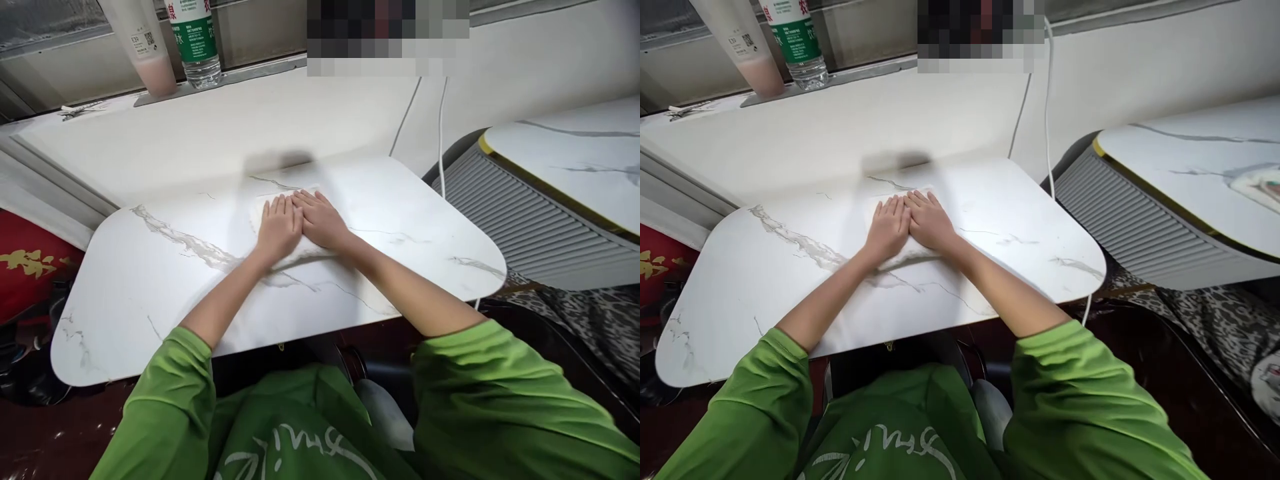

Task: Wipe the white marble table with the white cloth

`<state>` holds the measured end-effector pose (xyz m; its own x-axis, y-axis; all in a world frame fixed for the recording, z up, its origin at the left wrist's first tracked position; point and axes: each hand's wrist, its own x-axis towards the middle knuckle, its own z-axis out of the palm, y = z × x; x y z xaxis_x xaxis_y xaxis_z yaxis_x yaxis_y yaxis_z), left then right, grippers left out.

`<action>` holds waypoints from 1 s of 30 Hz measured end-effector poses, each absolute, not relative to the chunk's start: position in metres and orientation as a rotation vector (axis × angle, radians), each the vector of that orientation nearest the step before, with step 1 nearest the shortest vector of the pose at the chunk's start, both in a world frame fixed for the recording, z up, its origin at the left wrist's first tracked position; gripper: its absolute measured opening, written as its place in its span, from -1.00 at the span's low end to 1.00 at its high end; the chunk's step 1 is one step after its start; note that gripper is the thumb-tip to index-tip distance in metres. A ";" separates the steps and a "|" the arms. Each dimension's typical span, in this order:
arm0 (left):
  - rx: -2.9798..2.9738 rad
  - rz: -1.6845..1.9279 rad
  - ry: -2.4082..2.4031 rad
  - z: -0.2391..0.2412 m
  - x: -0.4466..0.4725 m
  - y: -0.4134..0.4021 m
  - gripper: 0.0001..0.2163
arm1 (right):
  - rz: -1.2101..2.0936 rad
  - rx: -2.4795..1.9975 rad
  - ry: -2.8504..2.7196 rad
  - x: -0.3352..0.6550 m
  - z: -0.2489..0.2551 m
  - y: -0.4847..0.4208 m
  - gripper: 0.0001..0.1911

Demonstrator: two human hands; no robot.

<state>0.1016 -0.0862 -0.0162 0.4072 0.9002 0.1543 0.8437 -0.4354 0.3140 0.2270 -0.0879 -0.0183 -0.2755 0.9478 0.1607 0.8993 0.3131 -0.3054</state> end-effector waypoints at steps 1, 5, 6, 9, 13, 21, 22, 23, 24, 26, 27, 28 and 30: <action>2.466 0.454 1.532 -0.016 0.110 -0.101 -0.46 | 0.213 -1.661 -2.277 0.236 -0.018 -0.102 -0.40; 2.473 0.386 1.435 -0.013 0.141 -0.155 -0.41 | 0.173 -1.707 -2.300 0.274 -0.021 -0.157 -0.38; 2.479 0.367 1.414 -0.013 0.150 -0.166 -0.41 | 0.152 -1.725 -2.306 0.285 -0.023 -0.170 -0.38; 2.537 0.363 1.356 -0.014 0.185 -0.190 -0.40 | 0.058 -1.793 -2.292 0.323 -0.029 -0.200 -0.38; 2.687 0.427 1.265 -0.017 0.235 -0.203 -0.42 | -0.015 -1.774 -2.183 0.379 -0.038 -0.221 -0.40; 2.703 0.520 1.266 -0.022 0.286 -0.162 -0.46 | 0.017 -1.758 -2.106 0.430 -0.038 -0.179 -0.47; 2.687 0.536 1.280 -0.022 0.289 -0.152 -0.47 | 0.010 -1.754 -2.108 0.431 -0.037 -0.166 -0.47; 2.670 0.552 1.299 -0.023 0.292 -0.140 -0.48 | 0.001 -1.750 -2.103 0.432 -0.037 -0.153 -0.47; 2.653 0.566 1.318 -0.023 0.294 -0.127 -0.49 | -0.008 -1.749 -2.094 0.433 -0.037 -0.139 -0.47; 2.626 0.577 1.345 -0.022 0.296 -0.100 -0.51 | -0.022 -1.758 -2.072 0.432 -0.038 -0.110 -0.47; 2.617 0.578 1.349 -0.022 0.296 -0.085 -0.52 | -0.026 -1.766 -2.064 0.432 -0.038 -0.095 -0.47; 2.611 0.576 1.348 -0.021 0.295 -0.069 -0.54 | -0.029 -1.776 -2.057 0.430 -0.037 -0.079 -0.47; 2.598 0.553 1.337 -0.020 0.294 -0.037 -0.55 | -0.031 -1.791 -2.051 0.426 -0.036 -0.048 -0.48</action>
<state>0.2935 -0.0373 -0.0195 0.5299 0.8112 0.2473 0.7490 -0.5844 0.3122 0.4263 -0.0483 -0.0357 -0.0858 0.9433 0.3207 0.9525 0.1720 -0.2512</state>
